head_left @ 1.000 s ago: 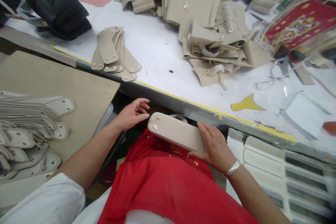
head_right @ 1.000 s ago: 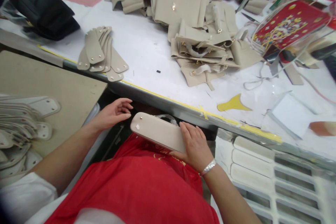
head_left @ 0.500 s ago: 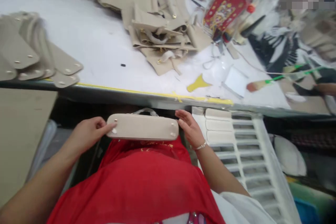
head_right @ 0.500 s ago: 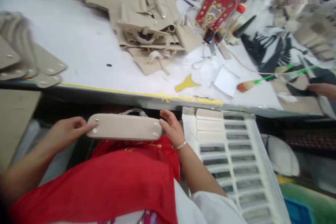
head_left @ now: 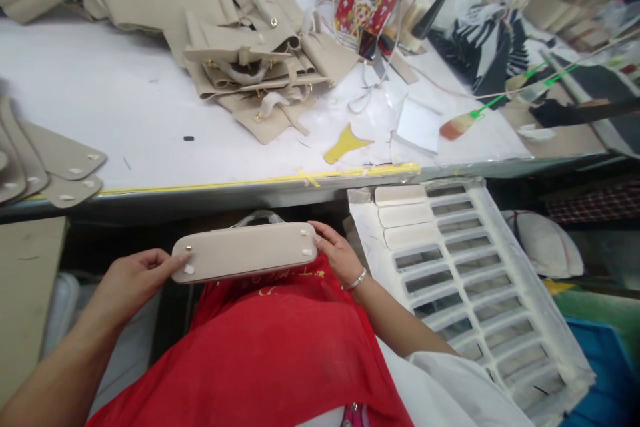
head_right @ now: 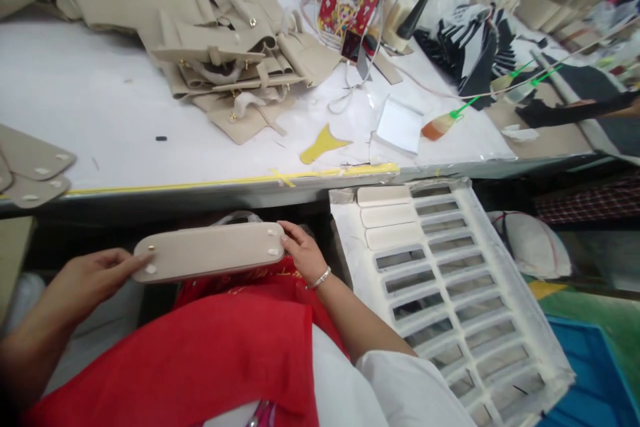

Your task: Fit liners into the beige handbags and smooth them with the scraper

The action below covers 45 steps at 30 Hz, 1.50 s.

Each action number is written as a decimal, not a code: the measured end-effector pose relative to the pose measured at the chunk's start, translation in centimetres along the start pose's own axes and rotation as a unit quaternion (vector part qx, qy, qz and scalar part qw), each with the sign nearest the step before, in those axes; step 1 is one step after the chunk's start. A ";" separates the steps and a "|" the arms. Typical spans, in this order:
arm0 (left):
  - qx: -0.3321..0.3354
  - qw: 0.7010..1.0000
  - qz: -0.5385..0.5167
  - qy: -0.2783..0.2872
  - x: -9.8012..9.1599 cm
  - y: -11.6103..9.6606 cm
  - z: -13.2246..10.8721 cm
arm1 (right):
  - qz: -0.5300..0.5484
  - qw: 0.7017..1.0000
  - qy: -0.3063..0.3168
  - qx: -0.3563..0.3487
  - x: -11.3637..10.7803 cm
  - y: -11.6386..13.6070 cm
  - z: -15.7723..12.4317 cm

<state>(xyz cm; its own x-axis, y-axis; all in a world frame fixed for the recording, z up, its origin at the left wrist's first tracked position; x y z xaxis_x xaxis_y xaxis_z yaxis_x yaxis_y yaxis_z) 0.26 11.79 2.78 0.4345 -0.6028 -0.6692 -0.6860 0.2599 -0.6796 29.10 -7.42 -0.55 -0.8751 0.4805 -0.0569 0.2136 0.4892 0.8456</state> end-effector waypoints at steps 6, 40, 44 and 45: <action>0.014 0.991 0.127 0.037 -0.6 0.2 0.2 | -0.223 0.963 0.009 -0.152 0.1 3.7 -0.4; 0.460 0.834 0.283 0.116 7.5 -10.8 1.9 | -0.601 0.733 0.061 -0.313 6.6 6.5 -0.8; 0.467 0.835 0.276 0.098 7.4 -10.7 1.8 | -0.588 0.738 0.051 -0.327 7.3 6.4 -0.6; 0.468 0.834 0.276 0.097 7.4 -10.6 1.8 | -0.582 0.741 0.049 -0.331 7.3 6.4 -0.5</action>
<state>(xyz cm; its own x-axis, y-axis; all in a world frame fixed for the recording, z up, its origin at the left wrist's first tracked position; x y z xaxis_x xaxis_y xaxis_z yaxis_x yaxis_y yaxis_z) 11.76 5.93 4.51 0.0390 -0.2842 -0.9580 0.0459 0.9582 -0.2824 23.88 -1.12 4.69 -0.3334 -0.0577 -0.9410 -0.9423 0.0518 0.3306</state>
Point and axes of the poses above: each hand's wrist, its own z-axis towards the middle knuckle, its own x-axis out of the palm, y = z × x, the point moved 7 cm from there along z, towards the middle knuckle, and after that the axes turned 14 degrees about x, right-handed, at the moved point
